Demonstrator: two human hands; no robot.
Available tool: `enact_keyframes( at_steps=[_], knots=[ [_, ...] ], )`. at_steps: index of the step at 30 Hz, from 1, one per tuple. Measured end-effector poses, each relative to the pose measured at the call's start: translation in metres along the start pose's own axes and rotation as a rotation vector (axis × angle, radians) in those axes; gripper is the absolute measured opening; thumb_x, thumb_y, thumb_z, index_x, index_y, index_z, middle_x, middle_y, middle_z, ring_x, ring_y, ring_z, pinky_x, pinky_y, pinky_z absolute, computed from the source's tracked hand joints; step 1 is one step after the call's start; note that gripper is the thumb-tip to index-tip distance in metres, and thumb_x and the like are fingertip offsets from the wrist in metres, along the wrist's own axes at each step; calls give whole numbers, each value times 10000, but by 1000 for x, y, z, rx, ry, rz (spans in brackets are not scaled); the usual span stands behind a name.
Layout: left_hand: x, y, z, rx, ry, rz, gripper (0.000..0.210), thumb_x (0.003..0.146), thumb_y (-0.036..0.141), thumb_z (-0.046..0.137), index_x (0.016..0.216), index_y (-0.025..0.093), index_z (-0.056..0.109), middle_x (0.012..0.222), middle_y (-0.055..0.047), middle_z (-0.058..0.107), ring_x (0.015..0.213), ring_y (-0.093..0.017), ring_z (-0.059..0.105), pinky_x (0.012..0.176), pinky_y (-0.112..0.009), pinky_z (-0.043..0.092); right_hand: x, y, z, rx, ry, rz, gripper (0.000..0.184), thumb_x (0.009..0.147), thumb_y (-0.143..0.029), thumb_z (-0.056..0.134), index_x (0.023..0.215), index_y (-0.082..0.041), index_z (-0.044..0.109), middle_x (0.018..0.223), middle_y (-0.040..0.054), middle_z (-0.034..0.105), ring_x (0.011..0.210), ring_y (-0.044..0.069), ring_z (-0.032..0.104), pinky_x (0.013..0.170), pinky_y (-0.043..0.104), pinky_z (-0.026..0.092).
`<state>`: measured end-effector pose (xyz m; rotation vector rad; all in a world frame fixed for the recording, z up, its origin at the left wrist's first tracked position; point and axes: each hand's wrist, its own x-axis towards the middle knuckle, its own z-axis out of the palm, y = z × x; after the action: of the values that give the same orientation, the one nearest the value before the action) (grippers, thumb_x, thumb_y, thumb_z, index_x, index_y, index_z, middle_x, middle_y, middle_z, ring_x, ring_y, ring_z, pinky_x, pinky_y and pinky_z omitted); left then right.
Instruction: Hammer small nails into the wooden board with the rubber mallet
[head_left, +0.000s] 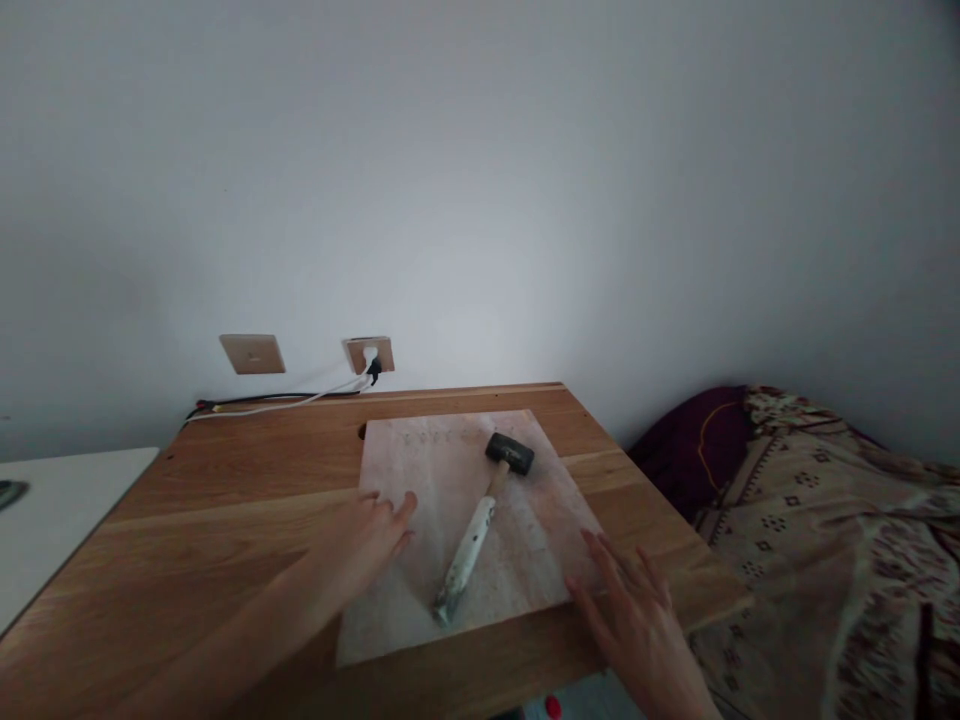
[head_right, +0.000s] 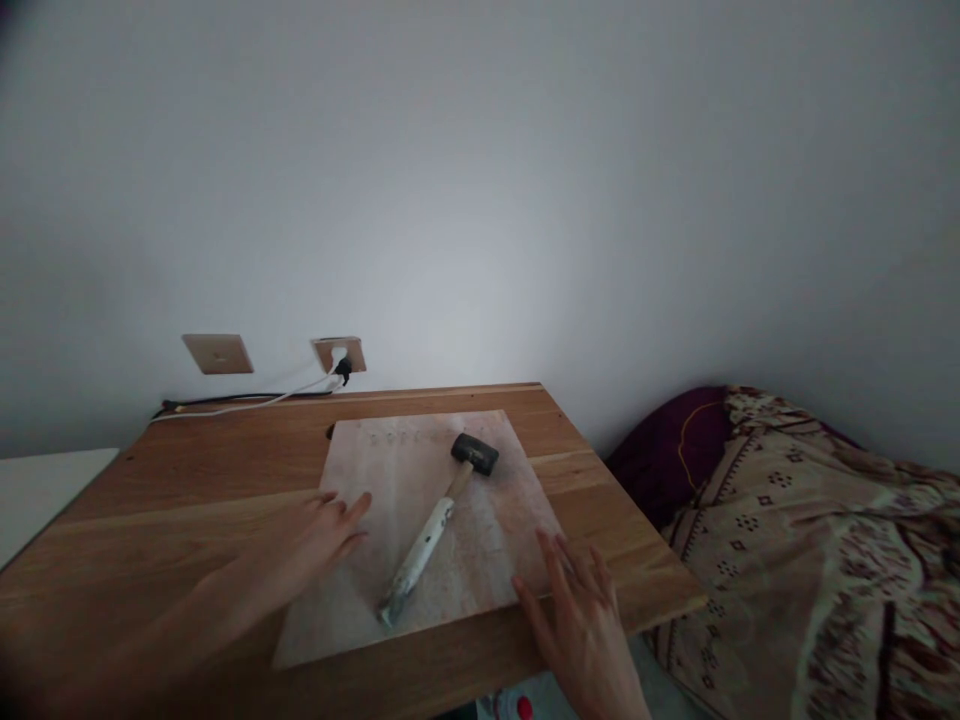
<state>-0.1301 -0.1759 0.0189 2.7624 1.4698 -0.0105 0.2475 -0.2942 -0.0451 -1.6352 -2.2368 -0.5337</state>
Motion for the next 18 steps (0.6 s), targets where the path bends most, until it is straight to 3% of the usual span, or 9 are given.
enact_keyframes(
  at_steps=[2,5,8,10,14,18],
  knots=[
    [-6,-17,-10,-7,-74,-98,376,979,255,529,1318,150,655,906,-197,771,940,-389,751,775,-464,586,13,-25,-5,89,-2,-4,386,1085,-410,451,1401,-237,592,1379,153,696,1252,348,660,1107,629,435],
    [-5,-44,-27,-50,-96,-187,329,974,306,530,1222,169,697,942,-197,769,915,-379,754,797,-469,573,42,-42,-12,222,-5,33,364,1087,-442,465,1361,-247,605,1239,126,757,1103,320,712,1092,594,447],
    [10,-75,-41,-88,-57,-218,354,964,422,555,1191,193,703,1005,-185,771,967,-376,745,826,-467,563,85,-44,-14,325,-25,132,330,1073,-432,497,1301,-248,647,1091,117,768,1022,333,715,970,560,527],
    [27,-96,-47,-145,34,-225,388,967,492,544,1192,216,700,1046,-157,774,997,-350,738,851,-441,559,118,-46,-11,419,-17,158,330,1065,-411,505,1308,-240,647,1169,131,738,1082,333,701,928,511,564],
    [62,-130,-46,-243,228,-210,396,973,523,517,1123,209,704,1135,-129,764,1080,-311,716,943,-396,540,177,-59,8,520,-55,132,394,1046,-394,534,1363,-180,627,1305,183,661,1224,341,640,1012,505,543],
    [74,-144,-30,-324,250,-175,476,942,524,560,1236,171,682,1330,-162,707,1234,-328,663,1075,-426,493,206,-67,32,580,-184,156,456,1019,-363,574,1420,-146,597,1345,195,669,1300,346,608,1097,531,480]
  ],
)
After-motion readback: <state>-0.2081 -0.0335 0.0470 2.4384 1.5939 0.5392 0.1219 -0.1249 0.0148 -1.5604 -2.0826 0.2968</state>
